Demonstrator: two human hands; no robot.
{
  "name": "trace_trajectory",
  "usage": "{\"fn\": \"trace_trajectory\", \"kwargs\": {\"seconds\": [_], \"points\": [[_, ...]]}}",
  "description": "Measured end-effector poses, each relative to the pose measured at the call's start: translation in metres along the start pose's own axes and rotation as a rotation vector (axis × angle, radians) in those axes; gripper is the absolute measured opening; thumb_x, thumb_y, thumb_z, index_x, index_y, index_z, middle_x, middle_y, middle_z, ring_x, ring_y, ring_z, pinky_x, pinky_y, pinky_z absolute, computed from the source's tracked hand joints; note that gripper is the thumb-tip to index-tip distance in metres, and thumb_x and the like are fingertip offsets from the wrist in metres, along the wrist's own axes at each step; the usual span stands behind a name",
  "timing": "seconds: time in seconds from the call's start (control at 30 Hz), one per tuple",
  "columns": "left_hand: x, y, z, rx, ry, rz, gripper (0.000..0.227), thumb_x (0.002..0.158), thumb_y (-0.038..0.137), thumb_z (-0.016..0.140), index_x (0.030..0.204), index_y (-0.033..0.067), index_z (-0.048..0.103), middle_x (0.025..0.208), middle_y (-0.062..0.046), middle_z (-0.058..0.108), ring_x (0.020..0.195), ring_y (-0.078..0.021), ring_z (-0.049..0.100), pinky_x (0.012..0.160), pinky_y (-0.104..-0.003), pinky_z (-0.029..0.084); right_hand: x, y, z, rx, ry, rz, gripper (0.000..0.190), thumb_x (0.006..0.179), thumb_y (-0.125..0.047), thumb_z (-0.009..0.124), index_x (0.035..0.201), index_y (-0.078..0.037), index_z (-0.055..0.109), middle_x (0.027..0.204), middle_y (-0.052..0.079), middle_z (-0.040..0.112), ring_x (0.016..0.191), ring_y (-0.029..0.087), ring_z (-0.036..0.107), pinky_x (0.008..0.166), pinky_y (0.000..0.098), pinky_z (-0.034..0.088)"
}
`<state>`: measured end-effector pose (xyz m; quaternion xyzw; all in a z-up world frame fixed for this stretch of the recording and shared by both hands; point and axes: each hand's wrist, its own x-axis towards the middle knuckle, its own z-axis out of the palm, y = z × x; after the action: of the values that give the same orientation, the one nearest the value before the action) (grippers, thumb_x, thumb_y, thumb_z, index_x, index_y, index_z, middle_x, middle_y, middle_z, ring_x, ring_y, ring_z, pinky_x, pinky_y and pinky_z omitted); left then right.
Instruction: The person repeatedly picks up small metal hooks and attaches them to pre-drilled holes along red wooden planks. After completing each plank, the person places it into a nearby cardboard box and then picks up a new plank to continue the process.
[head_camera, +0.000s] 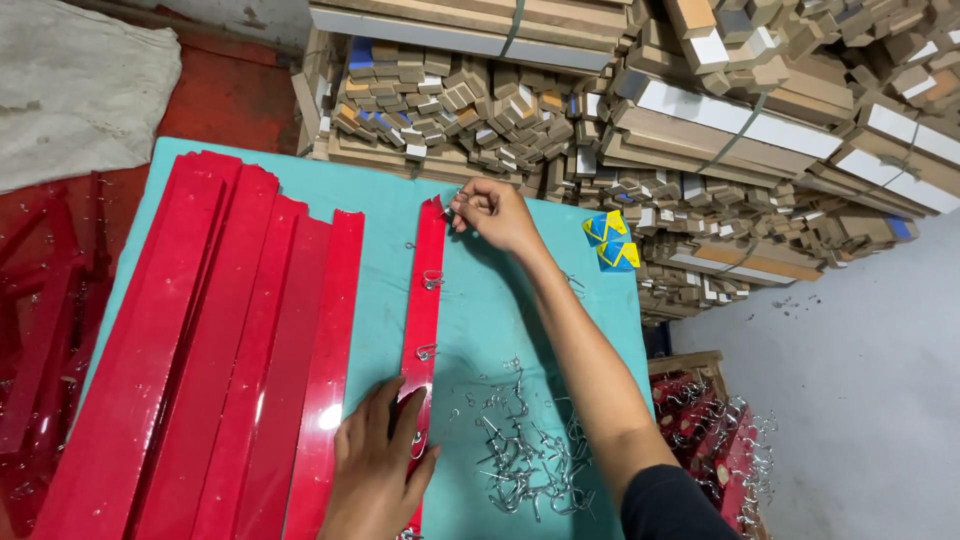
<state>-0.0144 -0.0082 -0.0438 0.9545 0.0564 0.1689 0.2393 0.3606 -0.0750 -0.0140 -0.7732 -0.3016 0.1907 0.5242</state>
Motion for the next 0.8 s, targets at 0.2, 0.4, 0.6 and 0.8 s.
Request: {"fn": "trace_trajectory", "kwargs": {"seconds": [0.2,0.4,0.6,0.8], "points": [[-0.001,-0.001,0.002,-0.013,-0.032,-0.012,0.070,0.087,0.049,0.073,0.145,0.0197,0.048,0.155,-0.013,0.043,0.138,-0.0313,0.047,0.101,-0.046,0.044,-0.005,-0.023,0.008,-0.214,0.012,0.004,0.011,0.092,0.000,0.059,0.088,-0.008,0.065,0.066,0.000,0.073,0.063,0.007,0.070,0.067,0.0225,0.053],[-0.008,-0.011,0.036,-0.069,-0.104,-0.085,0.113,0.066,0.046,0.093,0.158,0.0255,0.032,0.165,-0.017,0.026,0.143,-0.0360,0.041,0.098,-0.048,0.046,0.010,-0.023,0.027,-0.464,0.100,0.063,0.013,0.082,-0.010,0.058,0.080,-0.016,0.069,0.065,-0.005,0.067,0.061,0.009,0.062,0.060,0.0283,0.046],[0.003,-0.003,0.032,-0.456,-0.222,-0.383,0.093,0.075,0.015,0.076,0.157,0.0283,0.034,0.160,-0.006,0.032,0.129,-0.0371,0.041,0.098,-0.048,0.049,0.014,-0.022,0.032,-0.351,0.031,0.153,0.025,0.080,0.005,0.040,0.071,-0.012,0.056,0.060,0.000,0.072,0.061,0.011,0.076,0.068,0.0238,0.055],[0.014,0.003,0.022,-0.528,-0.216,-0.544,0.089,0.073,0.015,0.086,0.151,0.0300,0.044,0.155,-0.002,0.037,0.136,-0.0306,0.040,0.103,-0.046,0.047,0.006,-0.026,0.039,-0.199,0.099,0.205,0.019,0.091,0.001,0.057,0.079,-0.011,0.064,0.064,0.002,0.075,0.066,0.009,0.075,0.076,0.0259,0.058]]}}
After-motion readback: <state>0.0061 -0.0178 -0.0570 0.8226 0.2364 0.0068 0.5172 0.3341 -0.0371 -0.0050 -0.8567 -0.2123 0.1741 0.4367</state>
